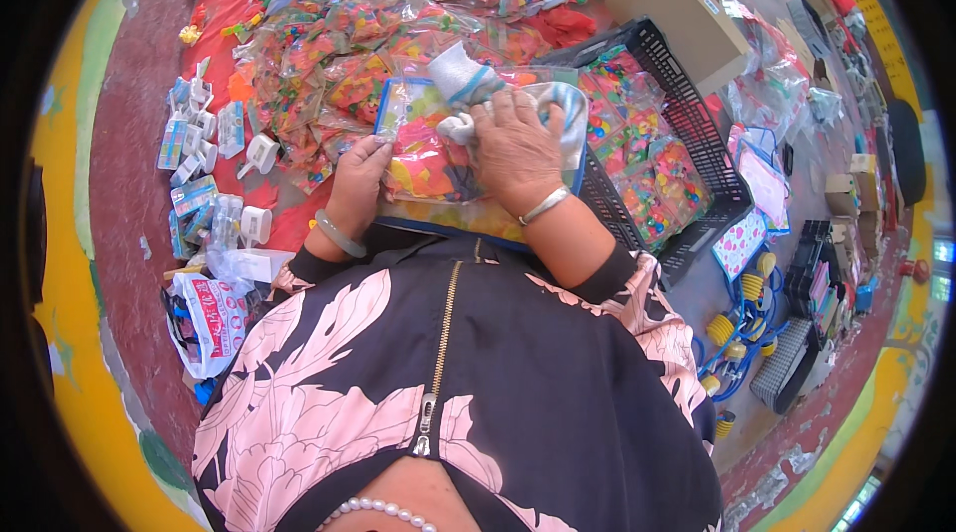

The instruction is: The person repeatedly wipes the surface of small, colorful plastic pouches using a white cloth. They pick up a pouch from a pile, wipe it on both sides, and place it into a black plastic basket. The person handles the items one at a time in a repetitive cycle.

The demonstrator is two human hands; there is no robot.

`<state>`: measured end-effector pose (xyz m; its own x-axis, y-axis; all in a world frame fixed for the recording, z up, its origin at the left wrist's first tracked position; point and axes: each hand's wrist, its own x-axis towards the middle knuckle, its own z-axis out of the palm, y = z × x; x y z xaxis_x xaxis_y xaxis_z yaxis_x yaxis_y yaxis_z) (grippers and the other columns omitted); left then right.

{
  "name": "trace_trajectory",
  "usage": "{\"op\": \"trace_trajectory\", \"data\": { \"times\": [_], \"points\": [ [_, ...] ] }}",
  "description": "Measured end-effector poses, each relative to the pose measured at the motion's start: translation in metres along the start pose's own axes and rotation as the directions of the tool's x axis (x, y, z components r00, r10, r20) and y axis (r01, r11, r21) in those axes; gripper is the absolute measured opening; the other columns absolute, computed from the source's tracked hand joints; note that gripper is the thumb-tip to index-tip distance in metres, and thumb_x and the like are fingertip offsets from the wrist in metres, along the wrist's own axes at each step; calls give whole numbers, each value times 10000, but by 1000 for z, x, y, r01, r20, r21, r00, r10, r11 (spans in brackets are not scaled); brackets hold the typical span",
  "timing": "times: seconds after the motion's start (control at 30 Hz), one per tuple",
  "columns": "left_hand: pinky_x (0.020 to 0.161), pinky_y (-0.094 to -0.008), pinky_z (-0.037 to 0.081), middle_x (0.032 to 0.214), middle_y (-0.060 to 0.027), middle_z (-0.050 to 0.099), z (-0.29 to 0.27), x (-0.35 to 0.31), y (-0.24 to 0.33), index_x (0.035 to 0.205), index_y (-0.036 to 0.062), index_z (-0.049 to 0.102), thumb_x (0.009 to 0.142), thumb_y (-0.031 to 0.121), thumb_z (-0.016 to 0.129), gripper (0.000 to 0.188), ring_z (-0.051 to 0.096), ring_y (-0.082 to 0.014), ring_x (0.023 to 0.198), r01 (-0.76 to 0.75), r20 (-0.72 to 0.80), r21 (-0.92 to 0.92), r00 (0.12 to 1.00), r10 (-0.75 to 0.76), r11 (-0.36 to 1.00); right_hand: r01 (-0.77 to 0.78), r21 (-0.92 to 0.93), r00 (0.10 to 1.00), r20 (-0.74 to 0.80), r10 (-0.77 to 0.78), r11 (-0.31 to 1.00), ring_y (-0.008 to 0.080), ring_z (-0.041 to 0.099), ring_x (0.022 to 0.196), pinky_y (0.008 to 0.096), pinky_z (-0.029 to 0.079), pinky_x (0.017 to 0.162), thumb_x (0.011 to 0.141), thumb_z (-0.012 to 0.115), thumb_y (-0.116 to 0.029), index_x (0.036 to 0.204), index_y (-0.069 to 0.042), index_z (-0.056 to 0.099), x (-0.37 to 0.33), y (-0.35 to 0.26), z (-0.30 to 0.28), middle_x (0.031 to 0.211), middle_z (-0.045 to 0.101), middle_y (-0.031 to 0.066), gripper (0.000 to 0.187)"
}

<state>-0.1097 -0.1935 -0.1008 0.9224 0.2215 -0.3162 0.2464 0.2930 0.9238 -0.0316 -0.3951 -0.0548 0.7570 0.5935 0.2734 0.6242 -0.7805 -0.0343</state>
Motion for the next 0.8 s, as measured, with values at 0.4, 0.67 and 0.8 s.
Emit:
{"op": "trace_trajectory", "data": {
  "times": [0.4,0.67,0.8],
  "points": [
    [373,-181,345,643,7,569,-6,0,-6,942,33,584,933,136,500,133,461,-43,424,8,23,-65,1000,-6,998,336,177,942,-46,-333,925,228,558,1036,398,402,834,695,611,-145,876,-153,629,-80,63,-31,1078,590,50,182],
    [465,-204,405,685,-18,580,-7,-3,10,912,2,579,925,152,533,157,506,-61,522,21,75,12,997,-21,1000,-221,-1,947,241,214,975,273,631,762,415,460,760,727,635,-273,763,-87,676,-60,150,-83,749,639,108,193],
    [598,-229,453,787,-39,625,-15,13,12,947,-27,598,905,189,584,221,551,-69,689,-120,149,238,985,86,964,-391,324,914,251,320,861,310,643,805,386,488,728,760,644,-397,896,-49,690,-17,140,-82,849,669,143,377]
  ]
}}
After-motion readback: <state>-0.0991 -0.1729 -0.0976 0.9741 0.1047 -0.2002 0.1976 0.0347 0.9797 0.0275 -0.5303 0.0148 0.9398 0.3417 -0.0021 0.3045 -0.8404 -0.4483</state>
